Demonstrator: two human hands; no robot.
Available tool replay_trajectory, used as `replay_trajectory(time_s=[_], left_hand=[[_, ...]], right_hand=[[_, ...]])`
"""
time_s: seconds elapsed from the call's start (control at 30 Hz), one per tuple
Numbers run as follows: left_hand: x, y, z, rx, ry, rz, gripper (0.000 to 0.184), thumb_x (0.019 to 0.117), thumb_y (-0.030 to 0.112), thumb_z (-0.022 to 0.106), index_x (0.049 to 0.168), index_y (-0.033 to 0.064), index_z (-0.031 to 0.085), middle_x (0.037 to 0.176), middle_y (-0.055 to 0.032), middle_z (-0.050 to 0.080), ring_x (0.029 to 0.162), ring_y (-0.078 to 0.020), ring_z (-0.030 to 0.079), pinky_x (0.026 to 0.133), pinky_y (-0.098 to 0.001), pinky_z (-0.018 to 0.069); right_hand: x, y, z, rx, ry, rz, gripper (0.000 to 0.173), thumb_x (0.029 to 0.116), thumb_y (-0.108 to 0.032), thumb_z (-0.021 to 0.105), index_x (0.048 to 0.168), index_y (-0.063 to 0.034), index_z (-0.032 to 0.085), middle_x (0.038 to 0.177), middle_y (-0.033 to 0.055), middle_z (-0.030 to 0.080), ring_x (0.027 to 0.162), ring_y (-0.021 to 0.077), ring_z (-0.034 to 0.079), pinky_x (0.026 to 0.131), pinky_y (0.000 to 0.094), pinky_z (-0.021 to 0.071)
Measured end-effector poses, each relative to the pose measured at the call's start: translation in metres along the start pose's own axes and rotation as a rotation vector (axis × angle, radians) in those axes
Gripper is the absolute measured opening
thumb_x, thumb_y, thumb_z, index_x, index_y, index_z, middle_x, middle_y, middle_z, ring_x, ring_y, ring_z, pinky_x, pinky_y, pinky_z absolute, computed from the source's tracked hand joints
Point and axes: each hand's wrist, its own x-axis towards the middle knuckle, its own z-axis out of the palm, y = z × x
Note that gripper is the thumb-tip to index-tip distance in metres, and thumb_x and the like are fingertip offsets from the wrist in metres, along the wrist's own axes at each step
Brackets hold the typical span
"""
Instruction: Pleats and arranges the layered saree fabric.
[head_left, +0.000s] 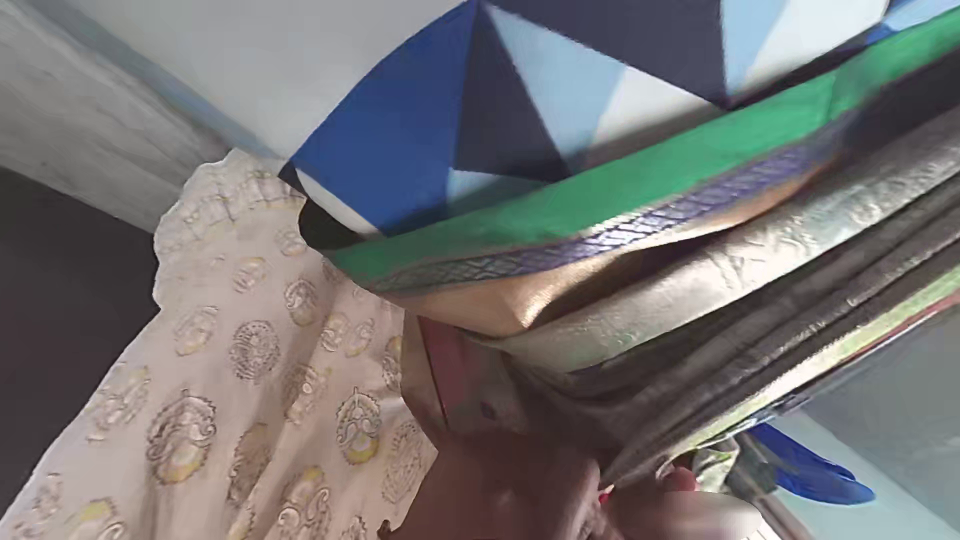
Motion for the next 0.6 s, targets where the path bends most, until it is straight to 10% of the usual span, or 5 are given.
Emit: replay_trajectory(time_s=[0.6], left_hand=[[0.002,-0.011,-0.002,-0.012,-0.004,-0.031,0.040,0.1068,0.027,0.044,0.074,0.0091,0.058,0.056,-0.0069,0.053,0.052,-0.0232,0.056,0.047,-0.0351,0.0408]], right_hand=[[0.002,0.004,0.008,-0.143,-0.056,0.004,0.027,0.1009,-0.026,0.062,0.125,-0.0224,0.072,0.104,-0.0115,0.077,0.089,-0.0065,0.070,0.083,0.0136,0.0556]])
